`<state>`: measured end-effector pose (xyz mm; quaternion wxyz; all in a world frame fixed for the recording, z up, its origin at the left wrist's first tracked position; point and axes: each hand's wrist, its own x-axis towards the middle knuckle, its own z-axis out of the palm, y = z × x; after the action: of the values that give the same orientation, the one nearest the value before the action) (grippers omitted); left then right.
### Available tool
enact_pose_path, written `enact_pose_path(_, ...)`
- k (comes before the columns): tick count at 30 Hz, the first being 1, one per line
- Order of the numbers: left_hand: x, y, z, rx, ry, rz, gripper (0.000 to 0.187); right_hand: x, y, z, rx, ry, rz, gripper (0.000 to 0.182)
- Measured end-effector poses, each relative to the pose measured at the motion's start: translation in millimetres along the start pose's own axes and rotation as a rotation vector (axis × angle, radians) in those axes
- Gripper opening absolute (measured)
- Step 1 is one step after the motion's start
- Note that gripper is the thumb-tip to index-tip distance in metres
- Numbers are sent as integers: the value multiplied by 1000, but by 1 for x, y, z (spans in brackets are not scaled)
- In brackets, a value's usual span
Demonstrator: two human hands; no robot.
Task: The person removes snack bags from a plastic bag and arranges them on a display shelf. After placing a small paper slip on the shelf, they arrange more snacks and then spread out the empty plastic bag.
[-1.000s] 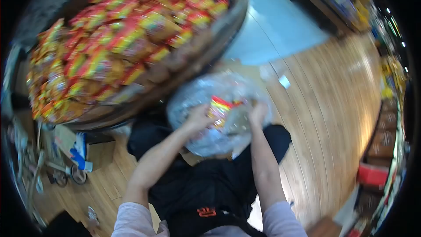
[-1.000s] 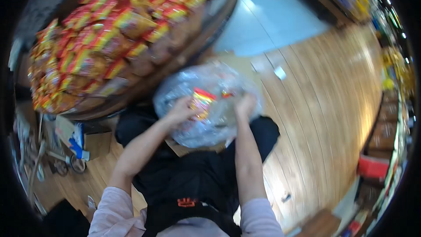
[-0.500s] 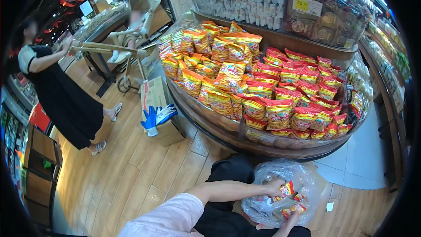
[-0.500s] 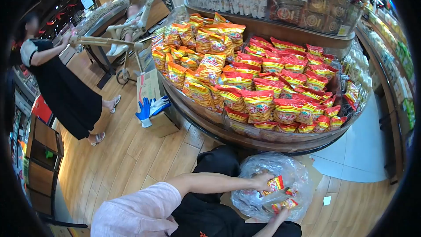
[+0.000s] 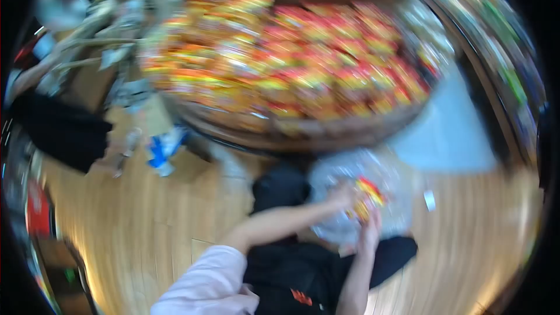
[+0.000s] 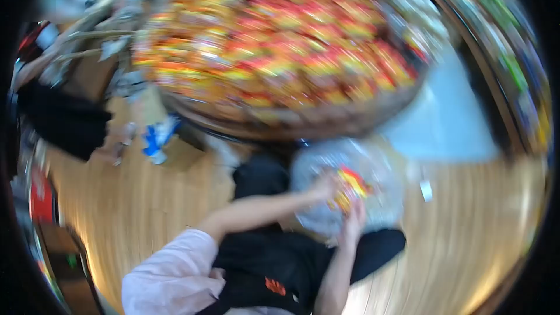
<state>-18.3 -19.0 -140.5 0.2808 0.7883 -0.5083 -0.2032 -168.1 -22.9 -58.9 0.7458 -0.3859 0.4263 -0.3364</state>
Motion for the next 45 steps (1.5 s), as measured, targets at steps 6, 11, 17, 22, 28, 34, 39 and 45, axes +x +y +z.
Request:
enact_pose_path(6, -34, 57, -107, -1454, -417, -237, 39, -22, -21, 33, -97, 38, -182, 20)
enact_pose_path(11, -34, 66, -115, -1044, -372, 12, 74, -23, -28, 32, -93, 32, -178, 19)
enact_pose_path(17, -29, 75, -121, -1033, -294, -203, 55, 5, -14, 1, -174, 64, -95, 27)
enact_pose_path(22, -24, 71, -126, -1095, -281, -454, 54, 91, 24, -60, -637, 558, -213, 36)
enact_pose_path(28, -23, 62, -117, -1057, -296, -479, 59, 127, 7, -56, -1306, 458, -61, 54)
enact_pose_path(34, -17, 68, -119, -1084, -212, -536, 54, 112, -2, -55, -966, 519, 107, 56)
enact_pose_path(39, -12, 69, -109, -1041, -190, -522, 53, 13, -6, -27, -148, 157, -66, 60)
enact_pose_path(45, -15, 75, -108, -1060, -189, -460, 54, -45, -42, -19, 168, -39, -78, 54)
